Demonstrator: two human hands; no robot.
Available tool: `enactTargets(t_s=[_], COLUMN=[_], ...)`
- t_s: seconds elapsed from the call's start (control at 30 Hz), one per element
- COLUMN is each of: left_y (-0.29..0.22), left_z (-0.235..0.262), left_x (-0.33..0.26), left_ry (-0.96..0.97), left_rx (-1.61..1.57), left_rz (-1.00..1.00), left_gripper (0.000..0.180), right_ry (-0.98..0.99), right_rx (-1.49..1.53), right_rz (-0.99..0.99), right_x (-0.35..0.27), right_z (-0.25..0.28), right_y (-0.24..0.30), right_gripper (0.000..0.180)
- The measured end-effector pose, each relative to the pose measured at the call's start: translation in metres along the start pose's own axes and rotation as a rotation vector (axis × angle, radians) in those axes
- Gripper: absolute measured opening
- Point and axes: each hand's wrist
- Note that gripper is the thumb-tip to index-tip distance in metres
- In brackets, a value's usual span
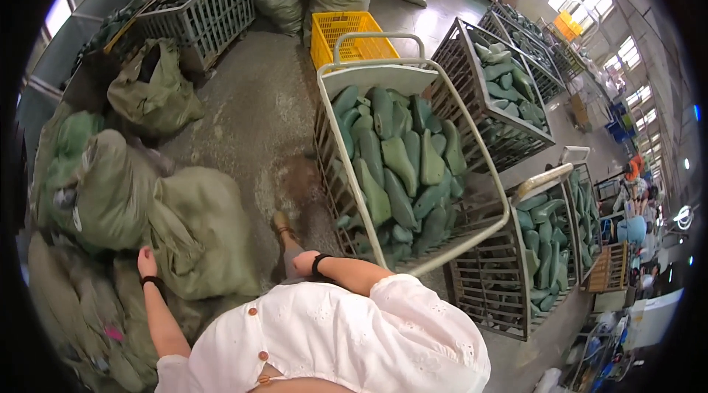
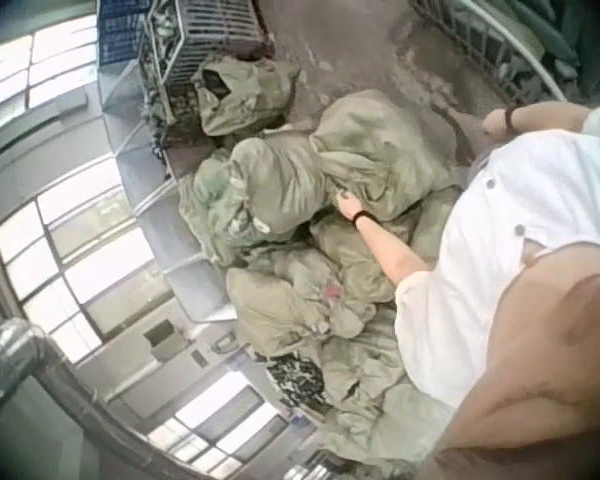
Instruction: The recorder collects black and red shoe uppers from a large green bag and organizes them on a work table.
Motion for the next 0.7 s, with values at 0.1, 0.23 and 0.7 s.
enactTargets(t_s=[0.1,0.23,0.7], left_y=[-0.103,-0.093,-0.093], left_z=[-0.047,-0.156,-0.261], left_x=[0.075,0.069,0.253], left_ry=[0.131,0.768,1.035], left_rx=[0.031,0.126,0.218], left_rz=[-0.112,-0.093,0.268], left_gripper=[0.016,0.029,0.033], right_ry=[-0.166,-0.022,0.042], right_rx=[0.164,0.095,-0.061], right_rz=[-0.041,-0.201,-0.238], right_x=[0.045,0.099,0.330], right_z=[0.046,0.162,0.404], right_y=[-0.051,-0.077,-0.159], right_gripper=[0.026,0.027,0.027])
Point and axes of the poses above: each hand's wrist, its own x-axis towards the middle knuckle, its own z-axis out of the back of the hand, y = z × x, and after that the axes turned 5 degrees about x, right-handed
